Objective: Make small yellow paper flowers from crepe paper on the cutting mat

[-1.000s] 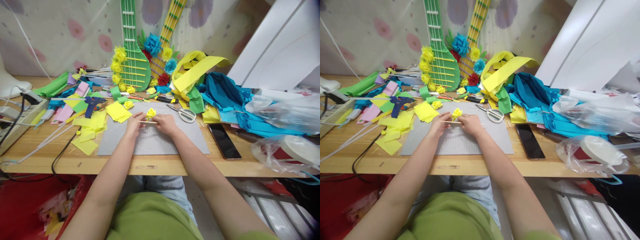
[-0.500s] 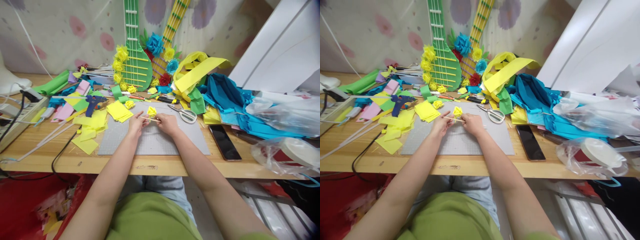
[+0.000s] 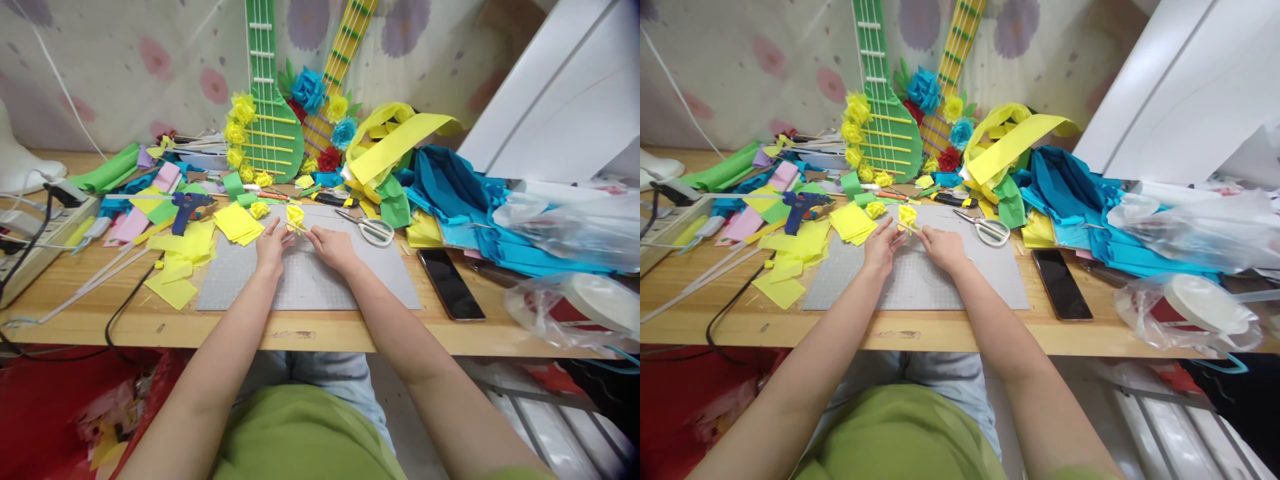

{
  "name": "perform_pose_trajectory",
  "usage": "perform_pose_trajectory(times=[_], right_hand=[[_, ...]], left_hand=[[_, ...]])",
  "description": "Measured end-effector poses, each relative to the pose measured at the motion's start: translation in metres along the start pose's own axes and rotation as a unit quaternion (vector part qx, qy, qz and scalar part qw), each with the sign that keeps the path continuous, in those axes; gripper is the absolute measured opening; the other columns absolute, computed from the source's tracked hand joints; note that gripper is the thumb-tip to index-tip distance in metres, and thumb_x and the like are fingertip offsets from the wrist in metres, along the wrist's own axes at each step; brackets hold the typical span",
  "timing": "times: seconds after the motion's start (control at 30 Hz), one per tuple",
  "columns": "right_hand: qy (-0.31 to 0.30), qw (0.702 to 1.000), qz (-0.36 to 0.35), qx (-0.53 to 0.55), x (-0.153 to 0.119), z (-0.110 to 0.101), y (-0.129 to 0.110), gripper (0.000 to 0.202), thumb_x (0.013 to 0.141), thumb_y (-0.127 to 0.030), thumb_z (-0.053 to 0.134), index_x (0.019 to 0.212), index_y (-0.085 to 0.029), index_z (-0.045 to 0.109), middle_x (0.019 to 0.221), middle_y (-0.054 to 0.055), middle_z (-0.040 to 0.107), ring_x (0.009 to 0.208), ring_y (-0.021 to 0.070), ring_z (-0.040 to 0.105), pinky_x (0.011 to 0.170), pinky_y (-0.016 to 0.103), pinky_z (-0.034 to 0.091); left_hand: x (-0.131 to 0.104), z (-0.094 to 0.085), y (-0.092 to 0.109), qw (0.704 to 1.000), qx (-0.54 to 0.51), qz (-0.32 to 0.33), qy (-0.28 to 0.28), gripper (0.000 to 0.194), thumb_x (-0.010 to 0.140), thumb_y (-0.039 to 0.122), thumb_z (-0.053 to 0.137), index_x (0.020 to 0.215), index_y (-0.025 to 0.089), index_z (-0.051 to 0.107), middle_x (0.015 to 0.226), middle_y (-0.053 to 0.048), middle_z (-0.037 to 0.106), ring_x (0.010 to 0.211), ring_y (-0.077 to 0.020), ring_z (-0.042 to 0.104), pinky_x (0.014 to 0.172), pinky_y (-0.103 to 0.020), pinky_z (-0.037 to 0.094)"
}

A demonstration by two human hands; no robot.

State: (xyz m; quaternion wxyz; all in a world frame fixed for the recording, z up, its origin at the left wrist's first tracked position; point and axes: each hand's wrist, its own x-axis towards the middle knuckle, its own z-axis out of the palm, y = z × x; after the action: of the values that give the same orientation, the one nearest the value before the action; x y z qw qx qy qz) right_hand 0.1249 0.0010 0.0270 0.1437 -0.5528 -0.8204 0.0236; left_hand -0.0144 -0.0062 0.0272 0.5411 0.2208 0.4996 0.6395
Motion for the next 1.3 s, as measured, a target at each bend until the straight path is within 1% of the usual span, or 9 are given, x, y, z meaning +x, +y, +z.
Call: perform_pose_trajectory(times=[0.17, 0.3, 0.4, 0.6, 0.77, 0.97, 1.07, 1.13, 1.3], right_hand=[[-0.001, 1.000, -0.017, 0.014, 0.001, 0.001, 0.009, 0.043, 0.090, -0.048, 0.022, 0.087, -0.023, 0.058, 0.086, 0.002, 0.068, 0.074, 0.0153, 0.058, 0.054, 0.025, 0.021], [-0.017, 0.999, -0.029, 0.022, 0.000, -0.001, 0.010, 0.044, 0.090, -0.048, 0.022, 0.089, -0.024, 0.060, 0.086, 0.002, 0.068, 0.075, 0.0155, 0.059, 0.056, 0.025, 0.024], [-0.031, 0.999, -0.029, 0.030, 0.000, -0.003, 0.008, 0.044, 0.090, -0.048, 0.023, 0.092, -0.025, 0.061, 0.086, 0.002, 0.068, 0.075, 0.0158, 0.059, 0.057, 0.025, 0.026], [-0.073, 0.996, -0.027, 0.041, 0.000, -0.004, 0.005, 0.045, 0.091, -0.046, 0.022, 0.102, -0.025, 0.060, 0.090, 0.003, 0.068, 0.081, 0.0160, 0.060, 0.062, 0.024, 0.031], [-0.098, 0.995, -0.024, 0.021, 0.001, -0.005, -0.002, 0.049, 0.092, -0.045, 0.017, 0.099, -0.021, 0.059, 0.092, 0.005, 0.068, 0.083, 0.0162, 0.060, 0.065, 0.024, 0.032], [-0.059, 0.998, -0.021, 0.031, -0.001, -0.002, -0.008, 0.044, 0.092, -0.044, 0.018, 0.096, -0.021, 0.055, 0.086, 0.005, 0.067, 0.078, 0.0172, 0.061, 0.061, 0.025, 0.031], [-0.023, 0.998, -0.009, 0.064, -0.002, 0.000, -0.006, 0.035, 0.090, -0.045, 0.028, 0.102, -0.020, 0.049, 0.085, 0.004, 0.067, 0.074, 0.0166, 0.060, 0.059, 0.025, 0.030], [-0.007, 0.996, -0.014, 0.087, -0.002, 0.000, -0.005, 0.030, 0.088, -0.043, 0.034, 0.101, -0.020, 0.047, 0.086, 0.003, 0.066, 0.073, 0.0156, 0.059, 0.059, 0.024, 0.029], [0.008, 0.995, -0.033, 0.094, -0.001, 0.003, -0.006, 0.027, 0.090, -0.039, 0.032, 0.093, -0.021, 0.051, 0.089, 0.003, 0.065, 0.076, 0.0148, 0.058, 0.058, 0.024, 0.027]], left_hand=[[0.000, -0.001, 0.001, 0.999, -0.025, -0.021, -0.040, 0.059, 0.067, 0.000, 0.055, 0.124, 0.012, 0.045, 0.088, -0.007, 0.067, 0.074, -0.0114, 0.064, 0.073, -0.025, 0.051], [0.001, -0.001, -0.003, 0.999, -0.020, -0.006, -0.039, 0.059, 0.067, 0.001, 0.058, 0.124, 0.010, 0.045, 0.086, -0.008, 0.067, 0.074, -0.0120, 0.065, 0.077, -0.026, 0.050], [0.002, -0.001, -0.004, 0.999, -0.027, -0.008, -0.037, 0.055, 0.068, 0.001, 0.058, 0.122, 0.009, 0.046, 0.079, -0.006, 0.066, 0.071, -0.0109, 0.064, 0.077, -0.026, 0.050], [0.001, -0.001, -0.004, 0.998, -0.053, -0.012, -0.033, 0.038, 0.067, 0.000, 0.058, 0.104, 0.009, 0.054, 0.068, -0.001, 0.063, 0.062, -0.0083, 0.061, 0.071, -0.024, 0.049], [0.000, 0.001, -0.004, 0.999, -0.053, 0.011, 0.006, 0.024, 0.067, 0.002, 0.059, 0.089, 0.011, 0.053, 0.068, -0.002, 0.062, 0.061, -0.0087, 0.062, 0.068, -0.023, 0.049], [0.002, 0.002, -0.003, 0.995, -0.074, 0.025, 0.070, 0.041, 0.062, 0.002, 0.065, 0.087, 0.017, 0.036, 0.065, 0.002, 0.059, 0.060, -0.0116, 0.063, 0.069, -0.027, 0.051], [0.003, 0.003, -0.002, 0.992, -0.094, 0.028, 0.078, 0.042, 0.061, 0.001, 0.065, 0.080, 0.019, 0.032, 0.063, 0.004, 0.056, 0.055, -0.0089, 0.060, 0.069, -0.026, 0.051], [0.003, 0.003, -0.001, 0.991, -0.106, 0.029, 0.081, 0.043, 0.061, 0.001, 0.066, 0.075, 0.020, 0.029, 0.060, 0.005, 0.055, 0.053, -0.0073, 0.059, 0.068, -0.025, 0.051], [0.004, 0.002, -0.003, 0.989, -0.124, 0.028, 0.077, 0.044, 0.061, 0.002, 0.067, 0.068, 0.020, 0.027, 0.058, 0.006, 0.054, 0.054, -0.0071, 0.058, 0.067, -0.024, 0.051]])
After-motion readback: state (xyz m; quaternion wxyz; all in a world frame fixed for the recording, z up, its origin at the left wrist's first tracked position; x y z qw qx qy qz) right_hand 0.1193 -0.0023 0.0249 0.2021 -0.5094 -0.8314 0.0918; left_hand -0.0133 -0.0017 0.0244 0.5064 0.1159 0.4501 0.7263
